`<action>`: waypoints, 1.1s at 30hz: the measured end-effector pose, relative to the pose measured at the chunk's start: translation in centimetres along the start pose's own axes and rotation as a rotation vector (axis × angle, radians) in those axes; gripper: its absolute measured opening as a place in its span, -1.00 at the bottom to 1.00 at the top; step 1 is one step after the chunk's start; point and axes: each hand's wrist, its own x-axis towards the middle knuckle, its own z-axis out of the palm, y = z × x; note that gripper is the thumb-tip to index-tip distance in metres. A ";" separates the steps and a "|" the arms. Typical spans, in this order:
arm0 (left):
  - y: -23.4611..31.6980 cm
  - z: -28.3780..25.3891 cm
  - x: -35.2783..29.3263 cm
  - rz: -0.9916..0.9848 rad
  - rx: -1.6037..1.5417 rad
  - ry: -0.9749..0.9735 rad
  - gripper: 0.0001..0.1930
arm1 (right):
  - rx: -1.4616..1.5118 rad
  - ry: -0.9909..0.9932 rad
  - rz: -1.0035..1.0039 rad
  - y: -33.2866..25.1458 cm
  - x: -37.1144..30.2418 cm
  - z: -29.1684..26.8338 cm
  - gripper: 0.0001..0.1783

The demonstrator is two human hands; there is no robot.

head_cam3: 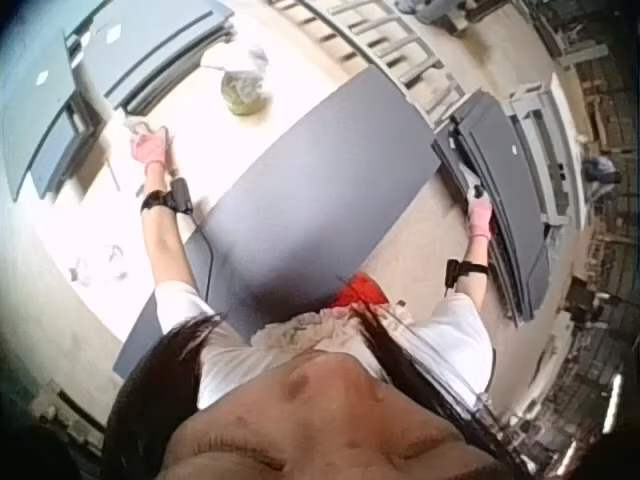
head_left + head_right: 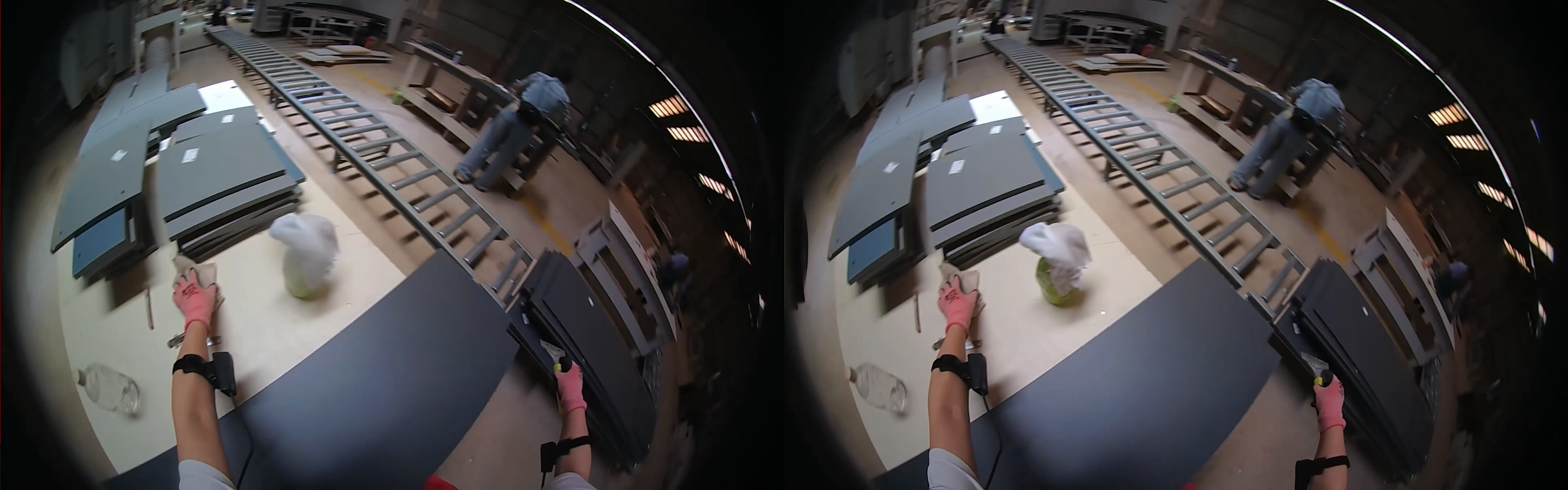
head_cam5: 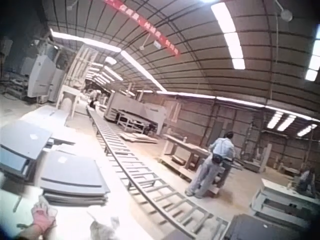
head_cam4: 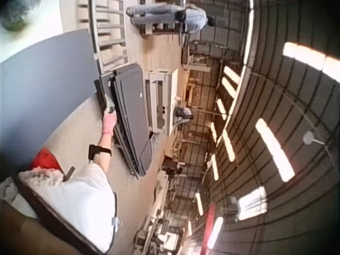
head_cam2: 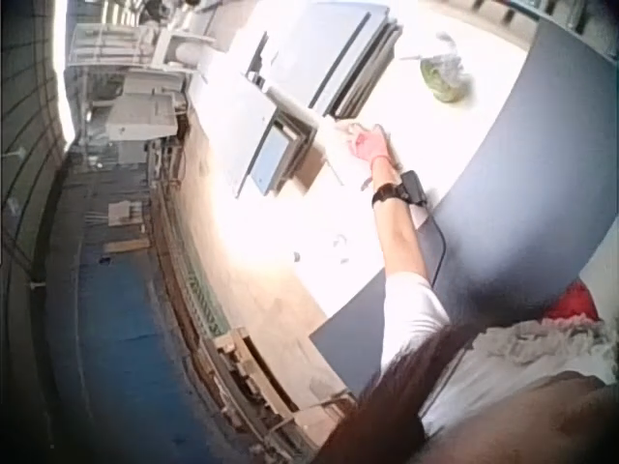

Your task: Clean and inspect furniture panels using a scraper, cloth, and cleaning solution before moving them.

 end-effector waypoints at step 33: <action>38.0 -1.8 -52.3 1.603 -0.717 -1.042 -0.46 | 0.960 -0.135 0.444 11.5 7.9 4.0 -0.37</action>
